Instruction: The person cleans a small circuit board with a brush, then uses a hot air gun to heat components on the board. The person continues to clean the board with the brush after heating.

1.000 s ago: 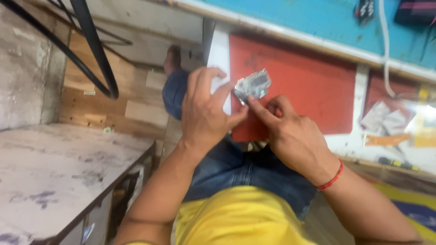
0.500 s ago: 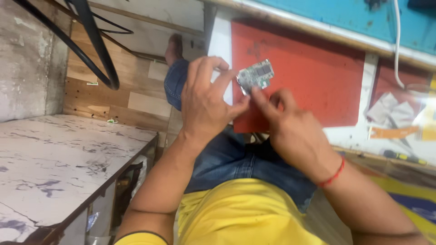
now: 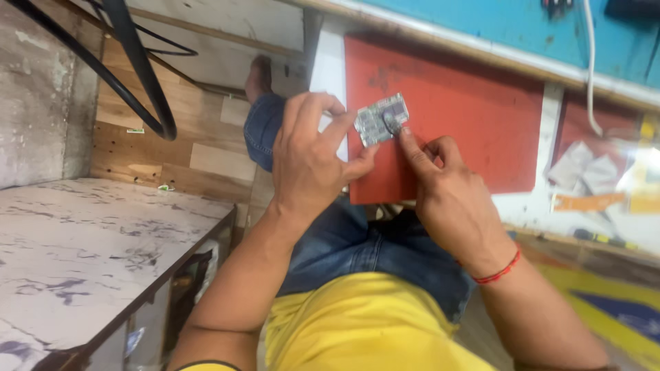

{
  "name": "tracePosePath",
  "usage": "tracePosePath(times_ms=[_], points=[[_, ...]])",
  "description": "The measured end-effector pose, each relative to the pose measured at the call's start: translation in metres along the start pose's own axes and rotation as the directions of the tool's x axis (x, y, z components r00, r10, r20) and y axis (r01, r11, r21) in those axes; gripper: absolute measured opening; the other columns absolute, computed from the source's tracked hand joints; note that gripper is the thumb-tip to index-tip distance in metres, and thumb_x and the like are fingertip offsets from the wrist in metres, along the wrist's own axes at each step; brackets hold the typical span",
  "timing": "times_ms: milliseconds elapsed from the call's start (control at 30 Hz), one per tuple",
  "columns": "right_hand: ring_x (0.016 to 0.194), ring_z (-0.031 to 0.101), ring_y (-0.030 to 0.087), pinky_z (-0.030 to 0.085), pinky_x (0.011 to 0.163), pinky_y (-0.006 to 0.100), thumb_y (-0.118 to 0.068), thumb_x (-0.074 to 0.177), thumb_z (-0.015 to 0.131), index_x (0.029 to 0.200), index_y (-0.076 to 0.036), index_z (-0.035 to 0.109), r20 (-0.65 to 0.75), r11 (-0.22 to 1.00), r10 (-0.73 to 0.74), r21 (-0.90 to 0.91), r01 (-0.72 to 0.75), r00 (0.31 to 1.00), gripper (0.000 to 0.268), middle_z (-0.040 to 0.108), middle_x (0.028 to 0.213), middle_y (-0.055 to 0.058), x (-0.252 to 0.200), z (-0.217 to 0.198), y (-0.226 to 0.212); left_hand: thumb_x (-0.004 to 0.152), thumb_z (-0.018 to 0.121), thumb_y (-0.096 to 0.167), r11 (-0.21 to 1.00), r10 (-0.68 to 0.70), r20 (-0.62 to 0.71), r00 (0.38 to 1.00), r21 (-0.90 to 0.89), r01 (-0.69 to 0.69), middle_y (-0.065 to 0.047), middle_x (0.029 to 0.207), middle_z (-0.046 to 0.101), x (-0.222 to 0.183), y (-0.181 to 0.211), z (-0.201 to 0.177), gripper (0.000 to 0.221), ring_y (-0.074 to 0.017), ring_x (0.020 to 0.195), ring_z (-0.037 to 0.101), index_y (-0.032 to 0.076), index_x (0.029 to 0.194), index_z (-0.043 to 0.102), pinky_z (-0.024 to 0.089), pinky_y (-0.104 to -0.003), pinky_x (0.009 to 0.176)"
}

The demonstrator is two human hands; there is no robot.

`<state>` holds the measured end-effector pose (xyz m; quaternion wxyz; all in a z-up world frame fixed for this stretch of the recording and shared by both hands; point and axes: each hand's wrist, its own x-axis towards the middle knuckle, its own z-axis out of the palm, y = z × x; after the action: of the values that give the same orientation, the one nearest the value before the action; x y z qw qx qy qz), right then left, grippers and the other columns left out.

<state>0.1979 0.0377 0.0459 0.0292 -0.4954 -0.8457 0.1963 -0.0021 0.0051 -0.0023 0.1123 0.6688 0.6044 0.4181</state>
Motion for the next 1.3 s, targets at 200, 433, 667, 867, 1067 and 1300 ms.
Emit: tracePosePath(times_ms=[200, 433, 667, 867, 1067, 1300], points=[[0.082, 0.066, 0.045, 0.056, 0.067, 0.052, 0.003, 0.089, 0.048, 0.150, -0.009, 0.052, 0.014, 0.999, 0.031, -0.034, -0.031, 0.999, 0.063, 0.060, 0.117, 0.023, -0.014, 0.003, -0.007, 0.074, 0.093, 0.019, 1.000, 0.008, 0.033, 0.999, 0.028, -0.009, -0.007, 0.110, 0.057, -0.005, 0.005, 0.000, 0.040, -0.0290, 0.110, 0.056, 0.005, 0.105, 0.074, 0.053, -0.040, 0.093], [0.080, 0.066, 0.045, 0.055, 0.067, 0.053, 0.002, 0.091, 0.049, 0.153, -0.012, 0.048, 0.063, 0.999, 0.033, -0.006, -0.032, 0.998, 0.063, 0.060, 0.118, 0.022, -0.016, -0.003, -0.007, 0.071, 0.093, 0.020, 0.999, 0.034, 0.050, 0.998, 0.027, -0.036, -0.007, 0.110, 0.058, -0.002, 0.007, -0.001, 0.043, -0.0305, 0.110, 0.056, 0.005, 0.105, 0.072, 0.052, -0.042, 0.091], [0.082, 0.068, 0.043, 0.057, 0.068, 0.051, 0.003, 0.089, 0.053, 0.152, -0.010, 0.051, -0.089, 0.996, -0.064, -0.061, 0.059, 0.994, 0.064, 0.060, 0.118, 0.022, -0.008, 0.007, 0.009, 0.071, 0.091, 0.019, 1.000, 0.010, 0.013, 1.000, 0.011, -0.010, -0.007, 0.109, 0.058, 0.000, 0.006, -0.001, 0.042, -0.0306, 0.109, 0.056, 0.006, 0.107, 0.073, 0.051, -0.041, 0.092], [0.080, 0.068, 0.040, 0.057, 0.065, 0.050, -0.001, 0.096, 0.056, 0.150, -0.014, 0.053, -0.102, 0.999, -0.035, 0.001, 0.035, 0.994, 0.056, 0.062, 0.112, 0.018, -0.007, 0.008, 0.015, 0.071, 0.091, 0.019, 1.000, -0.007, 0.015, 1.000, -0.007, 0.007, -0.007, 0.109, 0.058, -0.001, -0.001, 0.001, 0.042, -0.0305, 0.109, 0.056, 0.005, 0.106, 0.073, 0.051, -0.042, 0.093], [0.072, 0.067, 0.042, 0.056, 0.063, 0.051, 0.003, 0.090, 0.051, 0.150, -0.014, 0.054, -0.023, 0.999, -0.002, -0.042, 0.001, 1.000, 0.062, 0.063, 0.111, 0.021, -0.013, 0.008, 0.009, 0.072, 0.091, 0.019, 0.999, -0.027, 0.040, 0.999, -0.022, 0.028, -0.005, 0.108, 0.059, -0.006, 0.002, -0.001, 0.040, -0.0283, 0.109, 0.056, 0.005, 0.105, 0.074, 0.052, -0.041, 0.091], [0.073, 0.068, 0.042, 0.057, 0.064, 0.050, 0.002, 0.086, 0.051, 0.150, -0.017, 0.053, -0.032, 0.995, -0.093, -0.031, 0.092, 0.995, 0.067, 0.063, 0.115, 0.021, -0.011, 0.009, 0.012, 0.071, 0.091, 0.019, 0.999, -0.034, 0.033, 0.999, -0.034, 0.035, -0.006, 0.108, 0.059, -0.004, 0.001, -0.003, 0.040, -0.0290, 0.109, 0.056, 0.006, 0.105, 0.075, 0.052, -0.040, 0.091]])
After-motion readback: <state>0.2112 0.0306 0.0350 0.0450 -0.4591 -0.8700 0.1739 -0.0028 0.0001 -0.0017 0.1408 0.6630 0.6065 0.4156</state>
